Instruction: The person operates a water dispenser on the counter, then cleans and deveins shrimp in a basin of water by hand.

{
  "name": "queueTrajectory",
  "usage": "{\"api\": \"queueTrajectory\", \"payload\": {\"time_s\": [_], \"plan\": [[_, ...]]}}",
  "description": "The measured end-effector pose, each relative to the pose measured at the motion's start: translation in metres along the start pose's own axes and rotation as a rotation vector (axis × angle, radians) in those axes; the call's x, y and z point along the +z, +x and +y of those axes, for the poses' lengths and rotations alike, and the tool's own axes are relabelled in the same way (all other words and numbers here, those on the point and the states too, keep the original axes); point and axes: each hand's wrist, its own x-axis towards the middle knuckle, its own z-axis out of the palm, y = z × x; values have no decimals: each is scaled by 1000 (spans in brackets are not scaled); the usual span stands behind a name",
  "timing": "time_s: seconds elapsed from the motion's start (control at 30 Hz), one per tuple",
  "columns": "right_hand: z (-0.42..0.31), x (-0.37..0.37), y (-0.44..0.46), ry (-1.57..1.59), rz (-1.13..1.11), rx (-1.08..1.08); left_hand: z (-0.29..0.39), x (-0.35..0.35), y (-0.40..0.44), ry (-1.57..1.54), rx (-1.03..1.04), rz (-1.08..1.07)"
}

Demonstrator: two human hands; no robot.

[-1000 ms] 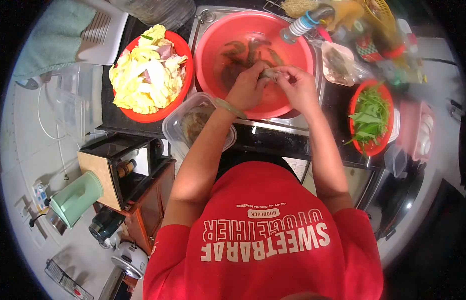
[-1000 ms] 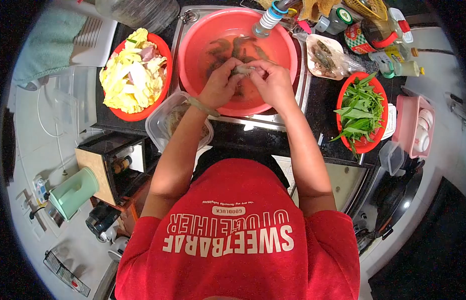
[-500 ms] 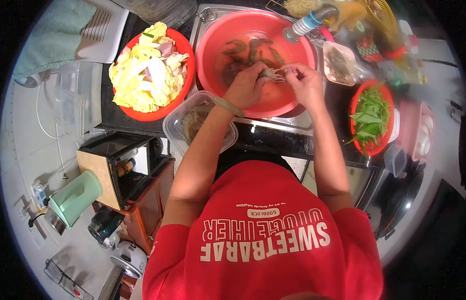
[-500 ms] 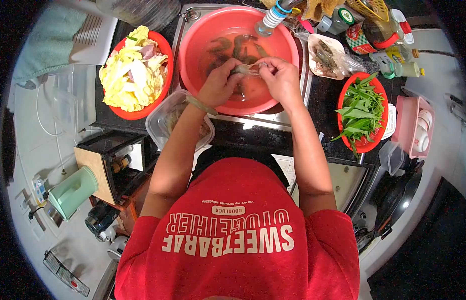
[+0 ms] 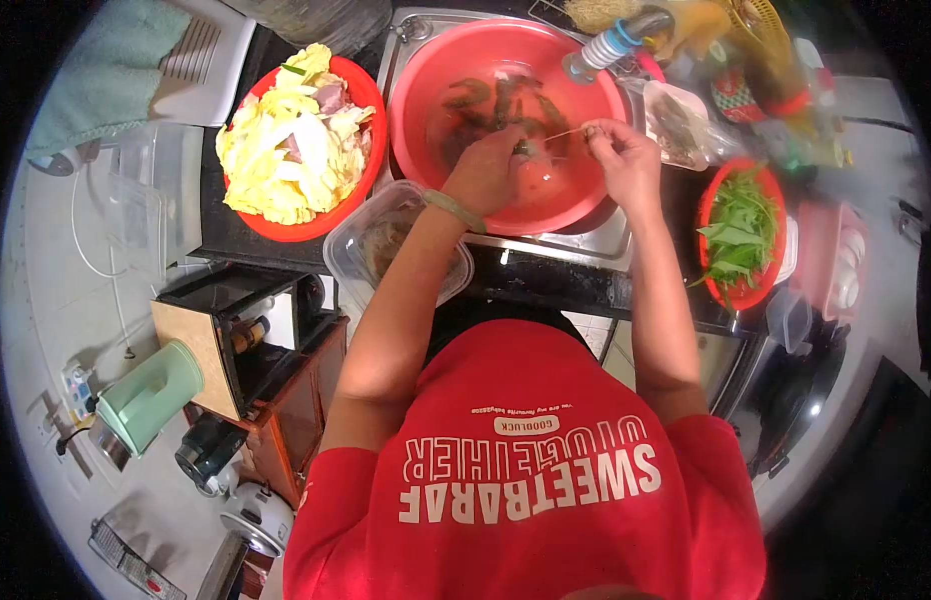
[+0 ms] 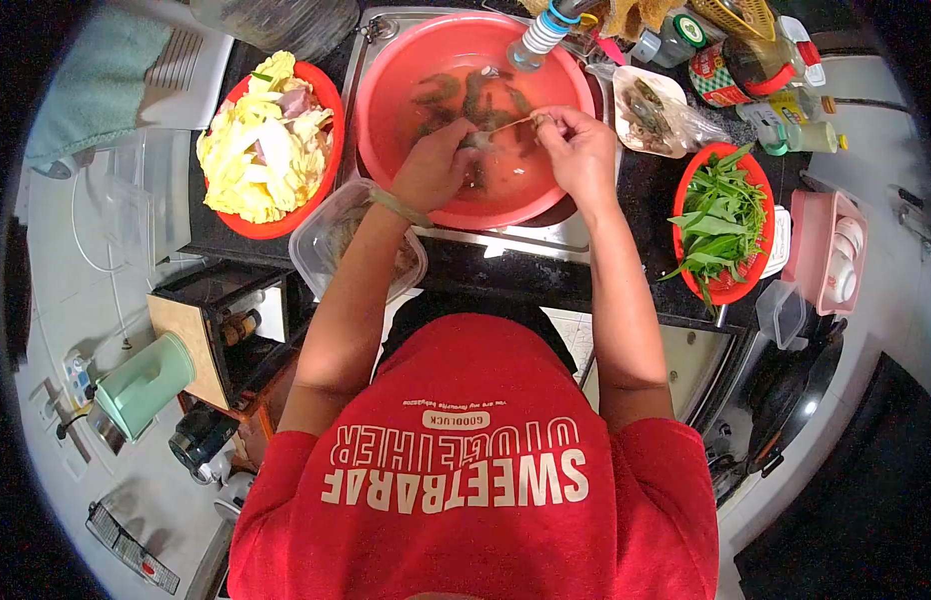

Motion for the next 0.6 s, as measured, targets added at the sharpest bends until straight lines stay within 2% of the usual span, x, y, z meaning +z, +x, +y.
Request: {"api": "queueTrajectory", "payload": {"time_s": [0.3,0.37,0.47,0.5,0.6], "plan": [[1,-21,9,229,-10,19,-13,1,0,-33,-32,9],[-4,-30,11,224,41,58,-17,3,-1,26,14,76],[-6,-51,17,160,108,32,-20,1,-2,55,-9,65],[-2,-57,22,237,146,16,-19,0,-2,50,-5,65],[5,-89,34,107,267,-6,-11,-4,-3,47,-12,106]]}}
